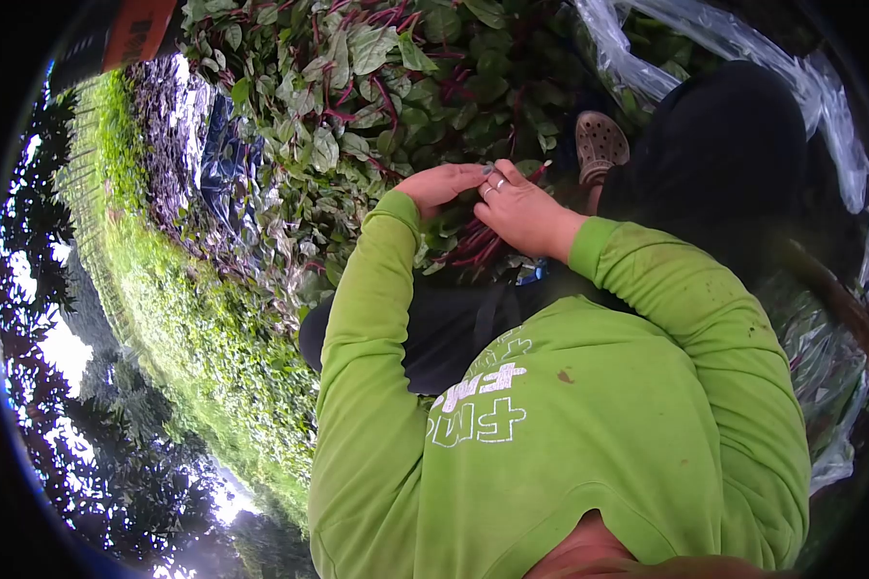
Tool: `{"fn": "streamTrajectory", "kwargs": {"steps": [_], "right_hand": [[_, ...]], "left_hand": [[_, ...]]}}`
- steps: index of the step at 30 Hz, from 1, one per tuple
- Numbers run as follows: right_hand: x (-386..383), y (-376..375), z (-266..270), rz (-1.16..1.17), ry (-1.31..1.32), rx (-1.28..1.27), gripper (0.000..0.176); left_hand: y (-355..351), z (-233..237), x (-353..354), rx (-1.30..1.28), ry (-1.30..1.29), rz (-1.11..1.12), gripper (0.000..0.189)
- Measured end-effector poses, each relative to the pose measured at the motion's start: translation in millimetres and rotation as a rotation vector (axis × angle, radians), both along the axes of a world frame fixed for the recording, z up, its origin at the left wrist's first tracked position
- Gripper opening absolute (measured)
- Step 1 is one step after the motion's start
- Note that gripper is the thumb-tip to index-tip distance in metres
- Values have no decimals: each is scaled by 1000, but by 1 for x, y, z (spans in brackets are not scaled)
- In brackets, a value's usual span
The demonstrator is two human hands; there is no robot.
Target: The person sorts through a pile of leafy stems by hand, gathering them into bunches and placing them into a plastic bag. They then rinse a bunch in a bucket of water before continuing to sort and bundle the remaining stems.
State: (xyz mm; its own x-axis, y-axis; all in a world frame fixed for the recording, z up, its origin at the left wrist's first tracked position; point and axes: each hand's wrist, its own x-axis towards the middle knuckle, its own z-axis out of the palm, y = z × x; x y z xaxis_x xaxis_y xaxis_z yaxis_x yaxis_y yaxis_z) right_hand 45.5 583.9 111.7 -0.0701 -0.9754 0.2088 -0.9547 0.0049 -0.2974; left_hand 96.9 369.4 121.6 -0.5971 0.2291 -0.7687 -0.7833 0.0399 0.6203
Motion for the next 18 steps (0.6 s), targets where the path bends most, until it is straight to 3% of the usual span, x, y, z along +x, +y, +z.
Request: {"fn": "streamTrajectory", "kwargs": {"steps": [3, 6, 7, 8, 9, 10, 12, 13, 14, 16, 18], "right_hand": [[2, -3, 6, 14, 55, 38, 13], [-2, -5, 18, 76, -9, 121, 12], [-2, -4, 19, 94, -20, 172, 16], [-2, -3, 20, 112, -31, 224, 20], [-3, -1, 21, 127, -38, 278, 25], [-3, 1, 19, 105, -59, 239, 34], [0, 9, 12, 63, -99, 162, 53], [-1, 9, 13, 57, -142, 245, 67], [-1, 11, 12, 40, -173, 242, 68], [-2, 10, 13, 65, -150, 288, 67], [-3, 9, 14, 53, -112, 250, 53]], "left_hand": [[1, 8, -10, -253, 172, -151, 40], [9, -6, -24, -534, 251, 31, 34], [11, -20, -24, -493, 325, 380, 35], [-4, -28, -24, -844, 387, 263, 35], [-6, -4, -23, -1318, 318, -125, 32], [-33, -22, -11, -1291, 73, -573, 30], [-29, 0, 4, -1229, -255, -803, 36], [-24, 3, 6, -1283, -195, -734, 38], [-18, 6, 7, -1333, -132, -665, 40], [-16, 11, -13, -1152, 168, -615, 41], [14, 5, -69, -1039, 341, -318, 38]]}}
